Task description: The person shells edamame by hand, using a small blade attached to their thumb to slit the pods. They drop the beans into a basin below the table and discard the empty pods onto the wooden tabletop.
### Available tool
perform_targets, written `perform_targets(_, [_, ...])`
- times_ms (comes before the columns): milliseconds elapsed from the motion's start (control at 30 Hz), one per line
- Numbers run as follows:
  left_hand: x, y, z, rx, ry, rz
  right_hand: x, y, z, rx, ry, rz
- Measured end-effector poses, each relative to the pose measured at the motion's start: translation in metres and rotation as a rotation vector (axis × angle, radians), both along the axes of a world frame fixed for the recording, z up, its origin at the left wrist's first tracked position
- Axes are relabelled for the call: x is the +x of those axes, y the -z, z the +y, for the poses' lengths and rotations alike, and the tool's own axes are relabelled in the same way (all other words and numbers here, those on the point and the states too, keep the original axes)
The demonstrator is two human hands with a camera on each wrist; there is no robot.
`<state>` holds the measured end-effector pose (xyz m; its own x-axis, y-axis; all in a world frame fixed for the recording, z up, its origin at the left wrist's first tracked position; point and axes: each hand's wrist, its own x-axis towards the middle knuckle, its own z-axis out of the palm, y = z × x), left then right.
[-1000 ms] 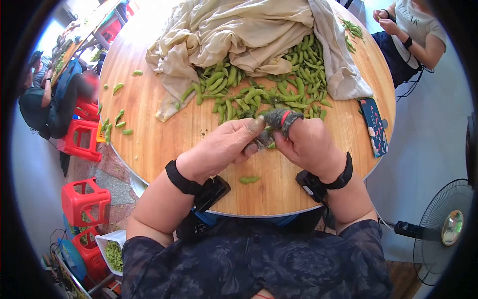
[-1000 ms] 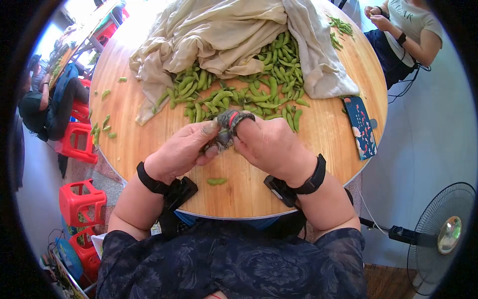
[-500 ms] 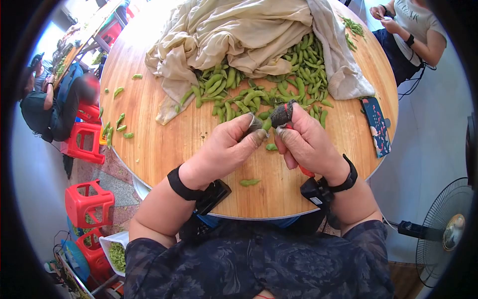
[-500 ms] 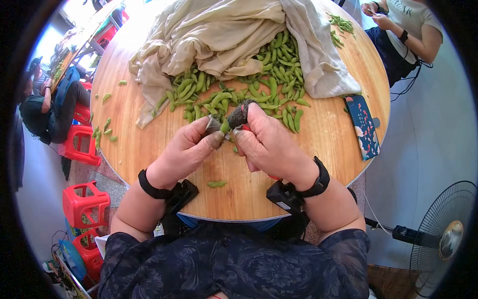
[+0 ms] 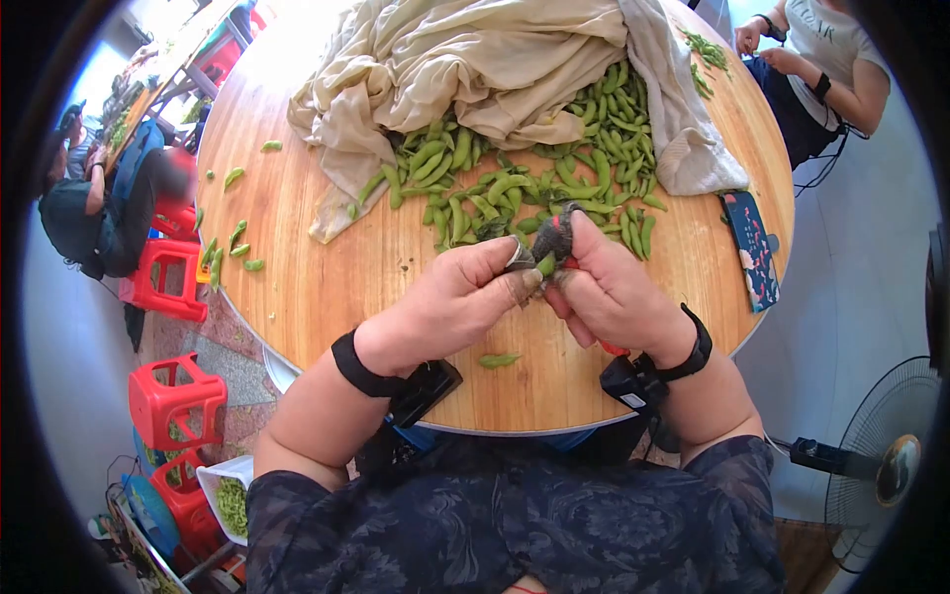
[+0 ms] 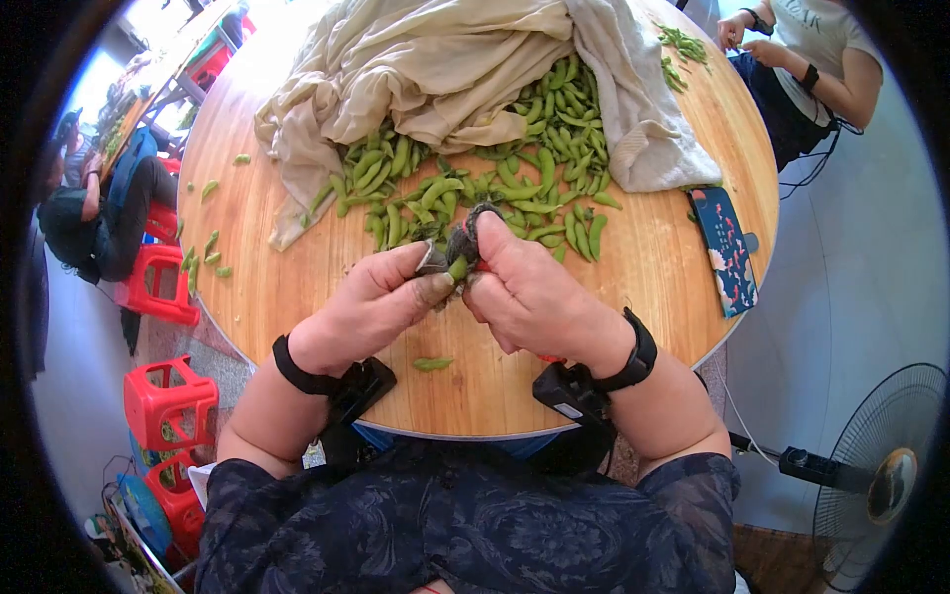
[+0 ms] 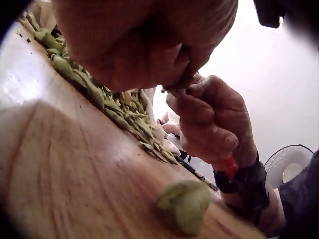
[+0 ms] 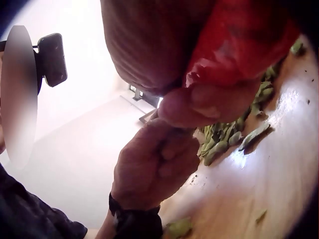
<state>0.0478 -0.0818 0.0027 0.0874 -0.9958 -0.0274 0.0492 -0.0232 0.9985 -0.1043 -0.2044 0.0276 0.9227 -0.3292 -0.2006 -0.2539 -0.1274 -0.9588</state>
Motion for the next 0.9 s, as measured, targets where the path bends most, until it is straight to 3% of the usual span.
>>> perform_targets(33, [-0.001,-0.006,0.0,0.164,0.053,0.424,-0.001,0.0,-0.001,0.133,-0.015,-0.064])
perform_targets(67, [0.0,-0.006,0.002,0.166,0.052,0.424,-0.002,0.0,-0.001,0.264,-0.028,-0.127])
perform_targets(133, [0.0,-0.006,0.003,0.219,0.137,0.72,-0.003,0.002,0.001,0.244,-0.009,-0.165])
perform_targets(167, [-0.001,-0.005,0.002,0.219,0.141,0.72,-0.004,0.003,0.002,0.223,0.01,-0.203])
perform_targets(300, [-0.004,0.007,0.0,0.059,-0.042,0.19,0.0,0.008,-0.006,0.016,0.093,-0.134])
perform_targets(367, [0.001,0.007,0.003,0.008,-0.112,-0.095,0.001,0.02,-0.007,-0.548,0.088,-0.238])
perform_targets(467, [0.003,0.006,0.003,0.182,0.024,-0.034,0.001,0.015,0.003,-0.502,-0.028,-0.265])
perform_targets(533, [0.004,0.004,0.002,0.16,0.073,0.096,-0.001,0.013,0.0,-0.405,-0.073,-0.221])
perform_targets(600, [0.004,-0.002,0.003,0.15,0.166,0.151,-0.002,0.003,-0.002,0.042,-0.113,-0.04])
perform_targets(700, [0.005,-0.003,0.003,0.213,0.177,0.133,-0.002,-0.003,0.0,0.215,-0.06,-0.025])
perform_targets(833, [0.004,0.006,0.003,0.169,0.093,0.076,-0.002,0.004,0.002,0.022,-0.061,-0.062])
perform_targets(900, [0.011,0.002,0.004,0.259,0.192,0.012,-0.001,0.01,0.002,-0.289,0.005,-0.15])
